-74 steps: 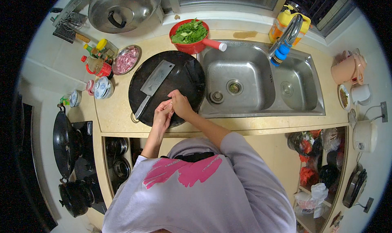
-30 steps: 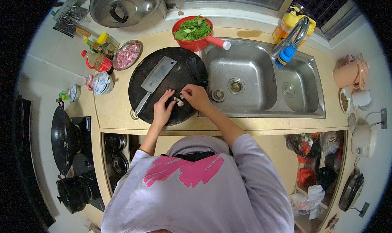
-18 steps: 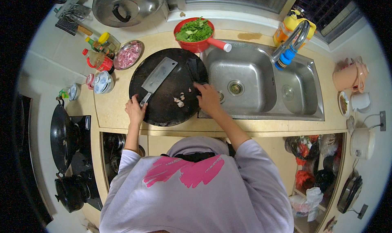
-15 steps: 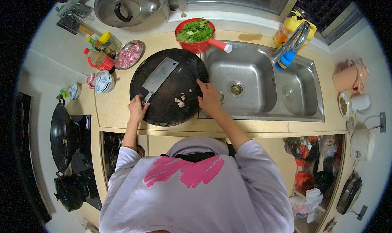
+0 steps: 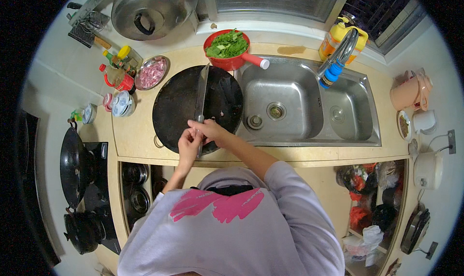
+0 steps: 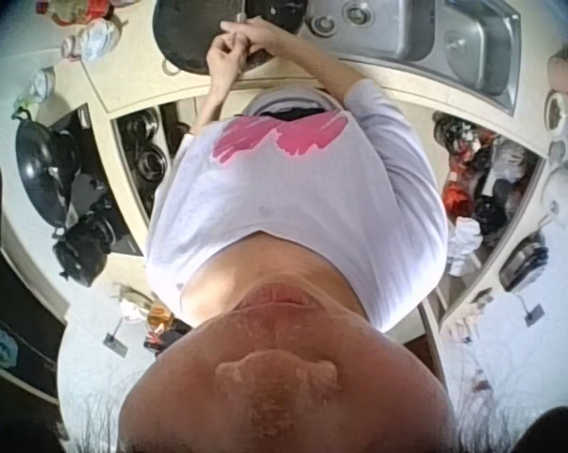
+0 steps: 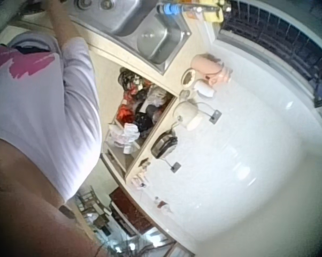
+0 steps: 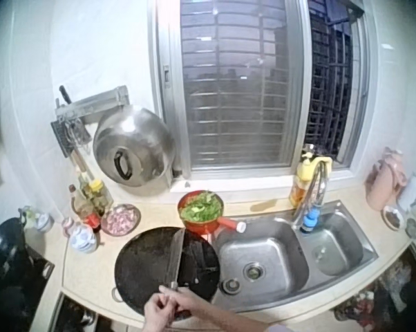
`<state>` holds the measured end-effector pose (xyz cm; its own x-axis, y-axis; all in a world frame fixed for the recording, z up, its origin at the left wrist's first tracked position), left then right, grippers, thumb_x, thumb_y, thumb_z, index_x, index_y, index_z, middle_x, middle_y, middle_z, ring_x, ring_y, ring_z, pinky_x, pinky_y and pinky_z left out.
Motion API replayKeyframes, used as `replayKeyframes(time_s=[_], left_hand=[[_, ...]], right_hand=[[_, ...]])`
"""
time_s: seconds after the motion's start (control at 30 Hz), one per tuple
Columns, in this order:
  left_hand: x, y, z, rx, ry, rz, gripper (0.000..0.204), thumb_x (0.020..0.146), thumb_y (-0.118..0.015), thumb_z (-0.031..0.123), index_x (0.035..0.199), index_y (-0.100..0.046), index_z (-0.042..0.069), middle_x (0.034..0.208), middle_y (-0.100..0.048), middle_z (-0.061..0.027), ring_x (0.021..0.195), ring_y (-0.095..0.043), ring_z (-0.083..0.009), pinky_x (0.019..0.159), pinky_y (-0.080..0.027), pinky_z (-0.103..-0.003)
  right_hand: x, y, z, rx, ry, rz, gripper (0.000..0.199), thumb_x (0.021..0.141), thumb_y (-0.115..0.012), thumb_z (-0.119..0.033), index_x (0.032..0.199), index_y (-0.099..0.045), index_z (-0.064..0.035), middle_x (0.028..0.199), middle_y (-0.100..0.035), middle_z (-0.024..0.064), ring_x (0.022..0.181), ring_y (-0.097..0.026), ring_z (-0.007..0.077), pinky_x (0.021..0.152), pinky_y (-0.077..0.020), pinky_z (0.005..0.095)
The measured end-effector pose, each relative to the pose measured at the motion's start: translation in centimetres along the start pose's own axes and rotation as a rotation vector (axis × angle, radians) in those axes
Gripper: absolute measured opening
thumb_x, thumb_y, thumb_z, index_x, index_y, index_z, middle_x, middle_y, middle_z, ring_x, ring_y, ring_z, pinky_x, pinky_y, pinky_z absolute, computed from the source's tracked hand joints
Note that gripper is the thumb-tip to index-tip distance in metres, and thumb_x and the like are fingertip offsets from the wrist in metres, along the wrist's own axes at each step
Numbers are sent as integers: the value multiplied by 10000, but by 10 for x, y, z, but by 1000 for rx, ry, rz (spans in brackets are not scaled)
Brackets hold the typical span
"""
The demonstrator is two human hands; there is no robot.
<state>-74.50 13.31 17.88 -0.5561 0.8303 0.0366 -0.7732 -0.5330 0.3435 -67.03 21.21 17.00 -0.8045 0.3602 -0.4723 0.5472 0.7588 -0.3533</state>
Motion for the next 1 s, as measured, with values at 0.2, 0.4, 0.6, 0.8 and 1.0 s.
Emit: replayKeyframes(time_s=[0.2, 0.4, 0.6, 0.8, 1.0], left_hand=[[-11, -14, 46, -9, -295, -244, 213, 770, -679, 107, 959, -611, 34, 870, -545, -65, 772, -528, -156, 662, -446, -262], [13, -21, 7, 389, -414, 61, 204, 715, -695, 58, 908, -632, 40, 910, -542, -109, 796, -557, -223, 630, -467, -301], [32, -31, -11, 284, -340, 108, 213, 719, -667, -4, 924, -611, 1, 869, -550, -133, 680, -564, -220, 608, -469, -307], [5, -17, 2, 464, -336, 230, 780, 654, -771, 201, 1268, -346, -25, 1196, -420, -219, 1118, -400, -363, 939, -324, -425], [-22, -18, -17, 549, -261, 187, 1234, 545, -823, 426, 1363, -55, -88, 1408, -19, -353, 1331, -30, -467, 1093, -68, -490]], right_hand=[[-9, 48, -14, -327, 512, 315, 213, 807, -612, -201, 846, -576, 5, 673, -586, 55, 653, -577, 123, 582, -449, 270], [-80, 85, -27, -601, 226, 374, 273, 776, -651, -243, 768, -533, 3, 587, -546, 80, 492, -533, 149, 468, -423, 311], [-95, 102, 0, -1063, 387, 543, 286, 745, -651, -248, 749, -516, 5, 661, -576, 187, 608, -565, 345, 547, -443, 422], [-97, 98, 20, -1326, 273, 520, 293, 755, -641, -245, 893, -495, -31, 724, -607, 190, 685, -594, 385, 599, -464, 470], [-82, 82, 42, -1531, 383, 510, 301, 757, -640, -253, 886, -474, -37, 707, -620, 169, 655, -623, 338, 559, -479, 451]])
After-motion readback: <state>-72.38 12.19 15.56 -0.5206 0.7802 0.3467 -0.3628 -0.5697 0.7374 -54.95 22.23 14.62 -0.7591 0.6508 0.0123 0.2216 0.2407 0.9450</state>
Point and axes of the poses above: each hand's wrist, its own x-axis towards the middle knuckle, its own y-axis out of the back of the hand, z = x × y, the point moved 6 cm from there along x, towards the middle knuckle
